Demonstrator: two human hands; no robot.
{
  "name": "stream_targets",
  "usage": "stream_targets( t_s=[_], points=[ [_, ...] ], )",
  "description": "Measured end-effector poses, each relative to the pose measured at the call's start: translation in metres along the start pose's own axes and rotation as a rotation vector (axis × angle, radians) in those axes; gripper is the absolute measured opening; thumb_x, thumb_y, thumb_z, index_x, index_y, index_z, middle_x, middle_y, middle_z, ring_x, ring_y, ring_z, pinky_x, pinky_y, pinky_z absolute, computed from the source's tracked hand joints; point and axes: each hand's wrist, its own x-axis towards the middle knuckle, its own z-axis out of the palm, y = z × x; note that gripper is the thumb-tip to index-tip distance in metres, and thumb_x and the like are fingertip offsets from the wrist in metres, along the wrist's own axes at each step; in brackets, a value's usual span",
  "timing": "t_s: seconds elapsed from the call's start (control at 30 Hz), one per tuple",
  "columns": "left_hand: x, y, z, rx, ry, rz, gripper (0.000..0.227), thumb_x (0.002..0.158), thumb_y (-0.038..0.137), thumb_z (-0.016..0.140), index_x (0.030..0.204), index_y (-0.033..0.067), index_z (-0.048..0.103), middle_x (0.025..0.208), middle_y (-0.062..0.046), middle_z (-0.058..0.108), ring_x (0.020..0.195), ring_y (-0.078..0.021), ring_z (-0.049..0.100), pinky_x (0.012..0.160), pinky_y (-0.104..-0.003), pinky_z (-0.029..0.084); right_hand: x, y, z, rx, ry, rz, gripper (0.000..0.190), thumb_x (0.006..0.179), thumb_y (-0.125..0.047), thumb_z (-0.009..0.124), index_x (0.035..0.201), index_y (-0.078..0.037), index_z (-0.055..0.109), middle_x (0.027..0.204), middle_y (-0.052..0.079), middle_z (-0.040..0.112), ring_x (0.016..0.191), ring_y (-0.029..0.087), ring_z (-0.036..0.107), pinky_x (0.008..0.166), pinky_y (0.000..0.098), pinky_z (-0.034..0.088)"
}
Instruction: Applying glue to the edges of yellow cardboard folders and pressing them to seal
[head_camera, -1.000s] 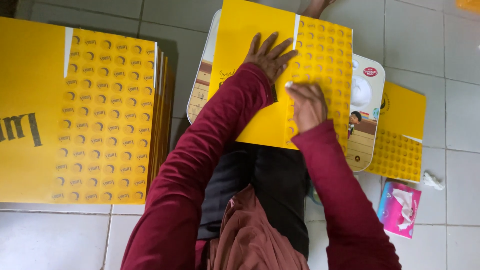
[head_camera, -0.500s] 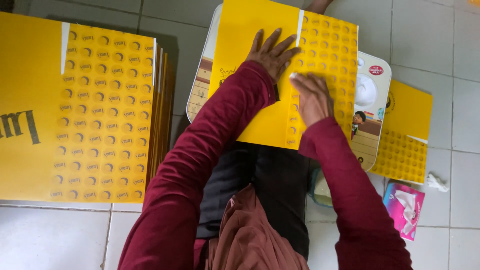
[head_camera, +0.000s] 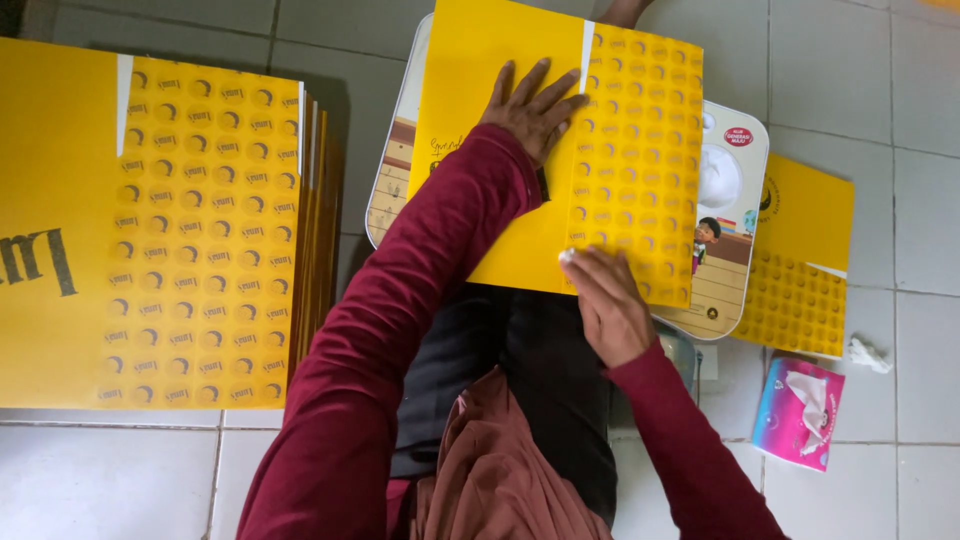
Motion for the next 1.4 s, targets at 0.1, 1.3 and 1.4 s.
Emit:
stream_targets(
  t_s=[0.1, 1.3, 1.4],
  points=[
    [-0.001, 0.002, 0.003, 0.031, -0.003, -0.005, 0.054, 0.107, 0.04, 0.019, 0.161, 0.0373, 0.019, 0.169, 0.013, 0.005, 0.156, -0.0297, -0.002, 0.122, -0.063, -0.005, -0.004, -0.009, -0.012, 0.057, 0.012, -0.038, 0.037, 0.104, 0.007, 0.052, 0.136, -0.002, 0.065, 0.139, 0.012, 0.065, 0.137, 0.035, 0.057, 0.123, 0.0549, 0.036],
    [-0.014, 0.009, -0.023, 0.019, -0.054, 0.033, 0.081, 0.091, 0.079, 0.021, 0.162, 0.0389, 0.019, 0.17, 0.004, 0.005, 0.154, -0.0353, -0.007, 0.12, -0.064, -0.008, 0.005, 0.026, -0.015, 0.028, 0.04, -0.078, 0.043, 0.097, -0.017, 0.078, 0.136, -0.005, 0.067, 0.145, 0.01, 0.062, 0.14, 0.037, 0.055, 0.122, 0.057, 0.039],
    [-0.017, 0.013, -0.035, 0.005, -0.117, 0.015, 0.081, 0.091, 0.077, 0.022, 0.162, 0.0382, 0.017, 0.171, 0.004, 0.002, 0.155, -0.0345, -0.008, 0.12, -0.063, -0.01, 0.01, 0.015, -0.02, 0.055, 0.046, -0.121, 0.04, 0.099, -0.011, 0.074, 0.138, -0.005, 0.066, 0.142, 0.011, 0.064, 0.138, 0.036, 0.057, 0.121, 0.0557, 0.04]
  ],
)
